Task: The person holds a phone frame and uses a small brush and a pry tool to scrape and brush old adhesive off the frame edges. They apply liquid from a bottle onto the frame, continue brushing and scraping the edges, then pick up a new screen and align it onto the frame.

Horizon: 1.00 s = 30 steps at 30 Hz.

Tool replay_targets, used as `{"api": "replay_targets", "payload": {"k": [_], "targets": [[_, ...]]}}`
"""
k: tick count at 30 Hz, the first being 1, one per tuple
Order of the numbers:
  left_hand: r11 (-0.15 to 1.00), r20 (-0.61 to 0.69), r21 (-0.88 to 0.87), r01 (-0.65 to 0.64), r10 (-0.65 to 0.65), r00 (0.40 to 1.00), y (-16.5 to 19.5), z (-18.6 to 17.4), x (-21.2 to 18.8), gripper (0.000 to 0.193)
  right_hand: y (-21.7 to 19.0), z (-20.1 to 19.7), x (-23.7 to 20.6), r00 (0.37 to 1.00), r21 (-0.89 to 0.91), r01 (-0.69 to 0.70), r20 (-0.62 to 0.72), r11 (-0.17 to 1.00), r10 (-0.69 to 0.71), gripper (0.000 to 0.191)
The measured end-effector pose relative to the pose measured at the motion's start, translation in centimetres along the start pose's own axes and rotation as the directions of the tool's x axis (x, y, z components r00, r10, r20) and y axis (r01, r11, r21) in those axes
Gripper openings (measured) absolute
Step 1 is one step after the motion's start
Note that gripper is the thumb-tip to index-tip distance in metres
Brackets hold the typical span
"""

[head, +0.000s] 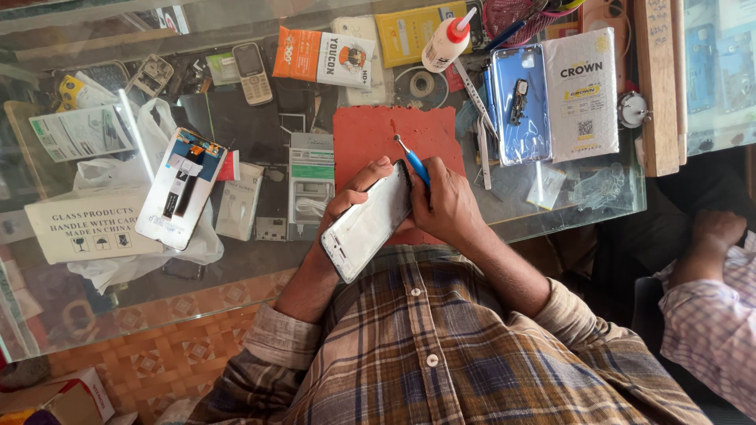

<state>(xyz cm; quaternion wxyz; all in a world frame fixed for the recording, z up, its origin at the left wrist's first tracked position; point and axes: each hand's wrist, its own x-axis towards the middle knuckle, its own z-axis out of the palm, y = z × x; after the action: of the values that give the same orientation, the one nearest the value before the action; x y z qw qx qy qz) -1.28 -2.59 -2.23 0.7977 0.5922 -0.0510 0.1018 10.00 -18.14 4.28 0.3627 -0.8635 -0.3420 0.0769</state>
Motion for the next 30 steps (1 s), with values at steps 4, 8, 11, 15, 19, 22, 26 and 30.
{"api": "replay_targets", "payload": {"k": [4,8,11,15,19,22,26,30], "targets": [[0.987,0.000,0.028,-0.156,0.156,0.988,-0.1,0.2,0.4,0.073,-0.1,-0.1,0.0,1.000,-0.005,0.001,0.006,1.000,-0.001,0.016],[0.989,0.006,0.100,-0.106,0.106,0.994,0.4,0.2,0.3,0.075,-0.1,-0.1,0.0,1.000,0.016,0.019,-0.009,1.000,-0.019,0.015],[0.901,0.039,0.424,-0.091,0.083,0.996,0.8,0.1,0.4,0.082,-0.1,-0.1,-0.1,1.000,0.033,0.010,-0.009,0.999,-0.010,0.015],[0.673,0.027,0.690,-0.268,0.346,0.938,0.5,0.1,1.4,0.089,0.1,-0.1,-0.2,1.000,0.028,-0.004,-0.002,1.000,0.004,0.016],[0.783,-0.045,0.541,-0.307,0.391,0.919,0.1,0.3,2.0,0.094,0.2,-0.1,-0.4,1.000,0.028,0.017,-0.008,0.999,-0.017,0.015],[0.769,-0.053,0.555,-0.319,0.415,0.908,0.1,0.3,2.2,0.094,0.3,-0.2,-0.5,1.000,0.029,0.011,-0.002,1.000,-0.011,0.015],[0.759,-0.058,0.576,-0.305,0.410,0.910,0.2,0.3,2.3,0.096,0.5,-0.2,-0.7,0.999,0.072,-0.032,0.021,0.997,0.031,0.014],[0.803,-0.069,0.508,-0.311,0.398,0.915,0.2,0.5,2.1,0.095,0.7,-0.4,-0.8,0.984,0.146,-0.166,0.091,0.975,0.154,0.012]]}}
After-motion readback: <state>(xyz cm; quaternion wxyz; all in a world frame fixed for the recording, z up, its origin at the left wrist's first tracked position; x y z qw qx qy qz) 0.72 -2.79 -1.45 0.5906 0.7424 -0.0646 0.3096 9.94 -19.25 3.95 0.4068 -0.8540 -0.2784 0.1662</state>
